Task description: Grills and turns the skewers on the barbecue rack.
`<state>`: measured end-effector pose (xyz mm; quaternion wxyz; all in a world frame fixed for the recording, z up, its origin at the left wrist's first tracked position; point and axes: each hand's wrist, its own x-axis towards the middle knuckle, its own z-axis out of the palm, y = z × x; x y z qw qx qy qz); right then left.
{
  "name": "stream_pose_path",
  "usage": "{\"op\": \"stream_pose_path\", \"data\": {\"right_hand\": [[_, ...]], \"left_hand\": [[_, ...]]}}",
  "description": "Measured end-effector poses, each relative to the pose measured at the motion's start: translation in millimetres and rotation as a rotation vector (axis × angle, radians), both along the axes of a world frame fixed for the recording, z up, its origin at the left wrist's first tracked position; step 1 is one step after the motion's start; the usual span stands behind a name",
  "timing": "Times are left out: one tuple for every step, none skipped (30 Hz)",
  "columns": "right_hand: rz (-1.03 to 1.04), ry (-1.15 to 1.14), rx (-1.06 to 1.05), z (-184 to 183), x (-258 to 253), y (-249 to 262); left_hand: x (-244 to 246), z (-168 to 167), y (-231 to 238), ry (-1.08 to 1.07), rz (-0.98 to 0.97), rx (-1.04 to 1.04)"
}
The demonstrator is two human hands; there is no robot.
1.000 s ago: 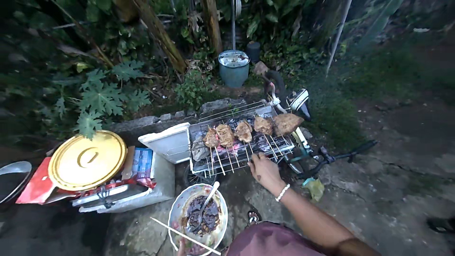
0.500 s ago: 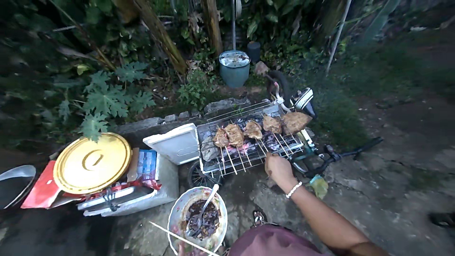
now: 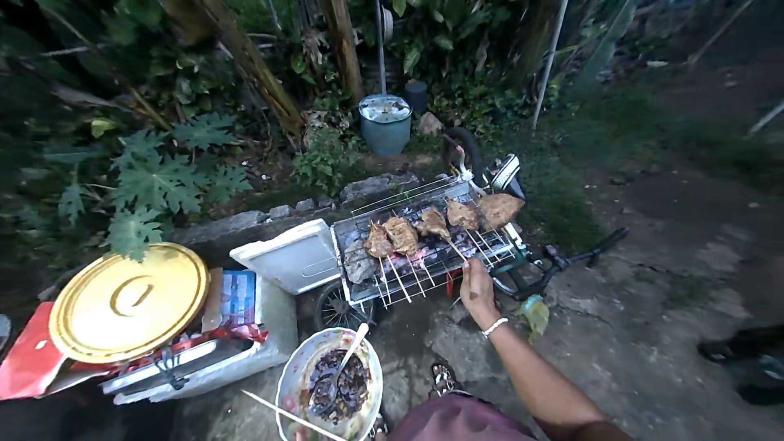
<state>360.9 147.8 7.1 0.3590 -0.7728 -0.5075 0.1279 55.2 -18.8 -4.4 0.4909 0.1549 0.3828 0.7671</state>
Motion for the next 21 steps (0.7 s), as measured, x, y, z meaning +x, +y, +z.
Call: {"op": "stream_pose_path", "data": {"right_hand": [[-0.005, -0.022, 0.006, 2, -1, 2], [-0.006, -0.038, 0.012, 5, -1, 5], [-0.004, -0.034, 0.019, 9, -1, 8], [-0.005, 0.006, 0.037, 13, 0, 10], [-0.006, 0.088, 0.077, 17, 1, 12], [-0.010, 0.205, 0.149, 16, 4, 14], [-0.007, 0.378, 0.222, 13, 5, 17], [-0.005, 0.596, 0.288, 10, 3, 19], [-0.011, 0.835, 0.332, 11, 0, 17], [-0.033, 1.031, 0.343, 12, -3, 15], [-0.069, 1.174, 0.334, 13, -6, 13], [-0.109, 1.269, 0.320, 13, -7, 11], [-0.146, 1.334, 0.302, 11, -7, 12], [-0.179, 1.384, 0.279, 8, -6, 13], [-0.211, 1.426, 0.254, 5, -4, 14], [-0.239, 1.467, 0.222, 3, -3, 16], [-0.262, 1.500, 0.189, 3, -2, 18], [-0.278, 1.512, 0.160, 4, -2, 19], [-0.286, 1.512, 0.130, 6, -2, 20], [-0.289, 1.498, 0.095, 8, -3, 21], [-0.292, 1.471, 0.057, 9, -3, 21]], "left_hand": [[-8, -3, -1, 0.064, -0.042, 0.017], [-12, -7, -1, 0.089, -0.040, 0.007], [-13, -11, 0, 0.088, -0.014, 0.004], [-15, -18, 1, 0.064, 0.007, 0.020], [-19, -23, 0, 0.055, -0.001, 0.056], [-22, -28, 0, 0.039, -0.027, 0.091], [-23, -26, 0, 0.006, -0.045, 0.094], [-20, -23, 2, -0.046, -0.039, 0.069], [-12, -16, 5, -0.129, -0.015, 0.029], [-6, -10, 7, -0.167, 0.005, -0.002], [-2, -6, 9, -0.175, 0.020, -0.027], [-1, -3, 9, -0.167, 0.020, -0.041], [-2, -2, 9, -0.135, 0.020, -0.053], [-5, -4, 8, -0.107, 0.005, -0.039], [-1, 0, 9, -0.141, 0.013, -0.048], [5, 9, 12, -0.150, 0.042, -0.084], [12, 21, 15, -0.155, 0.072, -0.117], [15, 25, 17, -0.164, 0.080, -0.123], [10, 16, 15, -0.175, 0.057, -0.081], [-2, -4, 11, -0.161, 0.005, -0.006], [-18, -30, 7, -0.107, -0.047, 0.076]]}}
